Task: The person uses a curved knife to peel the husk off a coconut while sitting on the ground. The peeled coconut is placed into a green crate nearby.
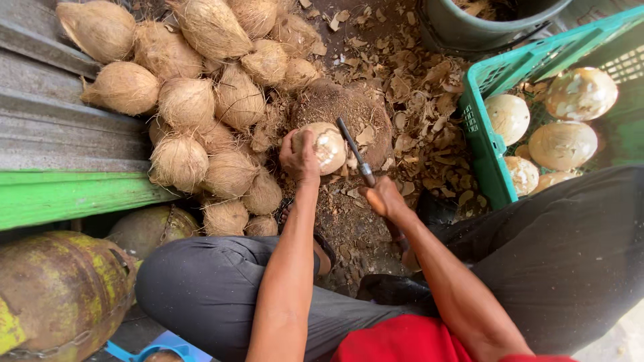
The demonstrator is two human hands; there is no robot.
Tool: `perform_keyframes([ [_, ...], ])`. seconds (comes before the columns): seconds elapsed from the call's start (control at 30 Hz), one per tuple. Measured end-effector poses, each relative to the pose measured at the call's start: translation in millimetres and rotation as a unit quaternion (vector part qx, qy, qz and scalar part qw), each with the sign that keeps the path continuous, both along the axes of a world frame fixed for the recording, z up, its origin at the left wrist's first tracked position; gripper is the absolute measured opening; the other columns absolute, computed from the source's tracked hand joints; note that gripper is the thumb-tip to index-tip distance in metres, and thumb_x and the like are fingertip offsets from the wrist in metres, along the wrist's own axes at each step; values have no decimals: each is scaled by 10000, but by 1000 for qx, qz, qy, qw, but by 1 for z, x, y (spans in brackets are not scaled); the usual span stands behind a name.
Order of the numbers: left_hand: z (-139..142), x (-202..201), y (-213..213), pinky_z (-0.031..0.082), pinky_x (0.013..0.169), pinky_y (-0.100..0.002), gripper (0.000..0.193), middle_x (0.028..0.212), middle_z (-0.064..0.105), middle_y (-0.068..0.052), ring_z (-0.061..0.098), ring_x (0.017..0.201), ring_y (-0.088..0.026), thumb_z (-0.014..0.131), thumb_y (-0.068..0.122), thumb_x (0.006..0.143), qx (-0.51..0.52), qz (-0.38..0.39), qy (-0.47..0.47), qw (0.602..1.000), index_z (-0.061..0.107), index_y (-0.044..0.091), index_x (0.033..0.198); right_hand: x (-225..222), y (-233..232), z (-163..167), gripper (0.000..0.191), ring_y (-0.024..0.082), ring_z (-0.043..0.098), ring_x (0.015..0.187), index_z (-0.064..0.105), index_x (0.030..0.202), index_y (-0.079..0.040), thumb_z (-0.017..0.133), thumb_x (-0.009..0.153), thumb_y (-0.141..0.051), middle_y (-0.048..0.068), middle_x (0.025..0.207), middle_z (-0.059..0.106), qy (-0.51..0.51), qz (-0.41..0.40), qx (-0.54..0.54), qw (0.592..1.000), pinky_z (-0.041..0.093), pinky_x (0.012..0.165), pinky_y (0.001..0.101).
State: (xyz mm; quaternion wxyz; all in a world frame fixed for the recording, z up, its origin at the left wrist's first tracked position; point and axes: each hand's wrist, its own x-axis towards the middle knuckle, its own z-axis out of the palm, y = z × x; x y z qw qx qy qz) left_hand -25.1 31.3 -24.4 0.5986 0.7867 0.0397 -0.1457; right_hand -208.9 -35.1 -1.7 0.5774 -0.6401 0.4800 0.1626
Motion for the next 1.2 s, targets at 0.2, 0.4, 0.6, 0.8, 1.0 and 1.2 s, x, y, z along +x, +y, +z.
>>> perform_keyframes([
  [0.2,7,-1,0,604,698,-430,465,1029,703,-85,690,908,-227,673,518,837,81,-13,18,996,700,139,1105,-5,-4,26,363,165,410,413,583,693,-67,672,958,-298,32,515,480,-79,-91,-6,993,346,387,337],
  [0.4,1,-3,0,575,629,-488,497,996,674,-82,657,829,-259,716,489,783,9,-6,-8,1000,685,116,1110,4,4,34,376,116,474,427,524,647,-62,680,946,-228,-17,570,532,-217,-163,-101,957,412,380,302],
  [0.6,16,-1,2,621,642,-399,557,984,686,-89,693,849,-223,717,565,770,-26,28,50,998,697,106,1085,-2,18,5,302,170,395,431,569,808,-83,646,980,-319,37,578,492,-13,3,4,1000,348,403,351],
  [0.8,22,5,-12,581,685,-425,717,1081,583,-121,651,884,-251,749,618,768,161,155,141,965,511,118,1223,-6,5,-2,350,144,422,473,659,885,-29,654,999,-360,90,637,578,-6,25,-37,999,400,466,357],
  [1.0,15,24,3,566,724,-428,675,956,679,-68,669,867,-217,653,734,787,66,-2,77,995,719,113,1042,-24,-35,26,254,145,486,403,650,1009,-46,500,1066,-243,84,642,626,25,32,-258,965,420,353,383],
  [1.2,27,31,-9,518,672,-384,588,863,657,-26,635,801,-159,592,729,822,142,-79,106,981,762,198,1009,-32,-64,63,277,85,500,455,643,903,-30,645,981,-296,25,640,588,-89,-148,-163,971,462,411,326],
])
